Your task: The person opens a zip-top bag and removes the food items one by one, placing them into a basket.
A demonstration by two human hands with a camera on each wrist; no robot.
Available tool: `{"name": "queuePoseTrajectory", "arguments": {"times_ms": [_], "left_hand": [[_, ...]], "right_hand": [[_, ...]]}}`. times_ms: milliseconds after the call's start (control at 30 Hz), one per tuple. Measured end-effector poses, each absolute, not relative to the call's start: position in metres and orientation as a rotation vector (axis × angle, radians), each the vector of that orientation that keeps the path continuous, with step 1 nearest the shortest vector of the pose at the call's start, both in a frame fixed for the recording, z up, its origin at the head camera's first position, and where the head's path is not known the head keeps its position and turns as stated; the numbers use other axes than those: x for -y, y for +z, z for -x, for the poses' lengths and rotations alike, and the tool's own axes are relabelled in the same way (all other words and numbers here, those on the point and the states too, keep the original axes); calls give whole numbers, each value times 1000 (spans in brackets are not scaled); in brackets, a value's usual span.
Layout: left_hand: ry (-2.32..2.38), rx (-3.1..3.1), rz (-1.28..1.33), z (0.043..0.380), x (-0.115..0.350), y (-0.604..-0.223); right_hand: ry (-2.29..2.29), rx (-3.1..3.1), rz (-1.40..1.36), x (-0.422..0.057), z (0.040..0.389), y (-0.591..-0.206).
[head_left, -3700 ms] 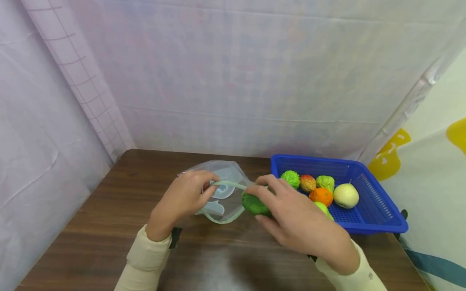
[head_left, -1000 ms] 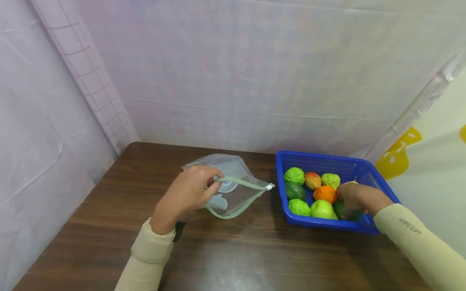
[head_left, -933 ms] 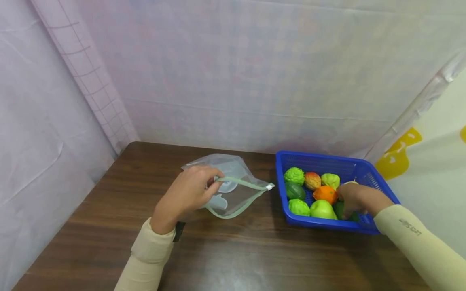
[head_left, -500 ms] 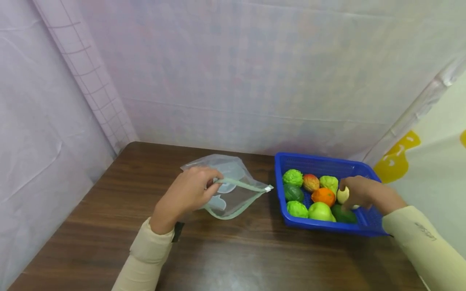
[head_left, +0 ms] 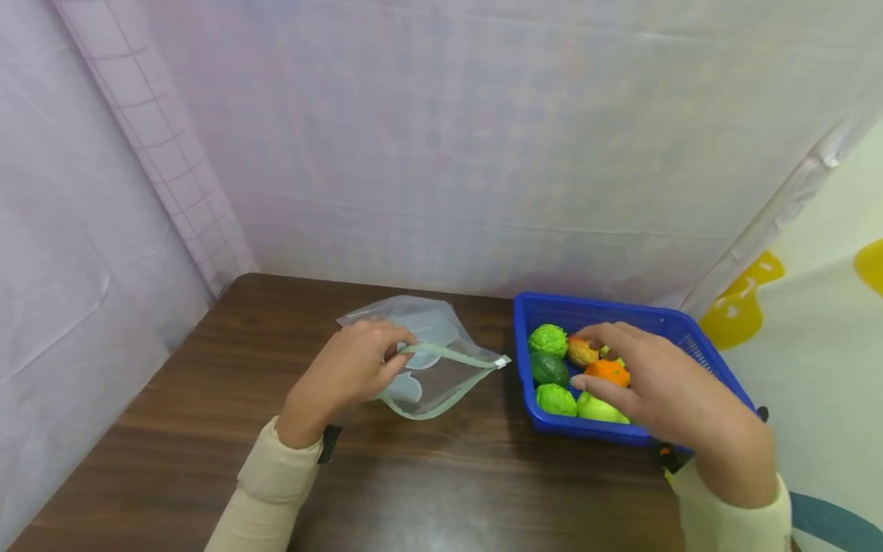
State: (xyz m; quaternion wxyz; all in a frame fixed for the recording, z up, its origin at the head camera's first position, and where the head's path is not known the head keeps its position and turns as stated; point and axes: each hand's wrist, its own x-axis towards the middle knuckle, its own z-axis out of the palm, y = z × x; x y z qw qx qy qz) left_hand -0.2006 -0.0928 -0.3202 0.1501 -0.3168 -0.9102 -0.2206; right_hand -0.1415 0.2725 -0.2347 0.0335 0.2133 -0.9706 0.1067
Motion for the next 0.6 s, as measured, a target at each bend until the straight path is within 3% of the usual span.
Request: {"name": "queuePoseTrajectory", "arguments": {"times_ms": [233,600], "left_hand": [[-625,2579,935,202,97,-325],[-358,2557,917,195,113,-333]], "right_hand": [[676,2690,-603,-225,111,-248],[610,2790,-569,-189,158,-278]]}}
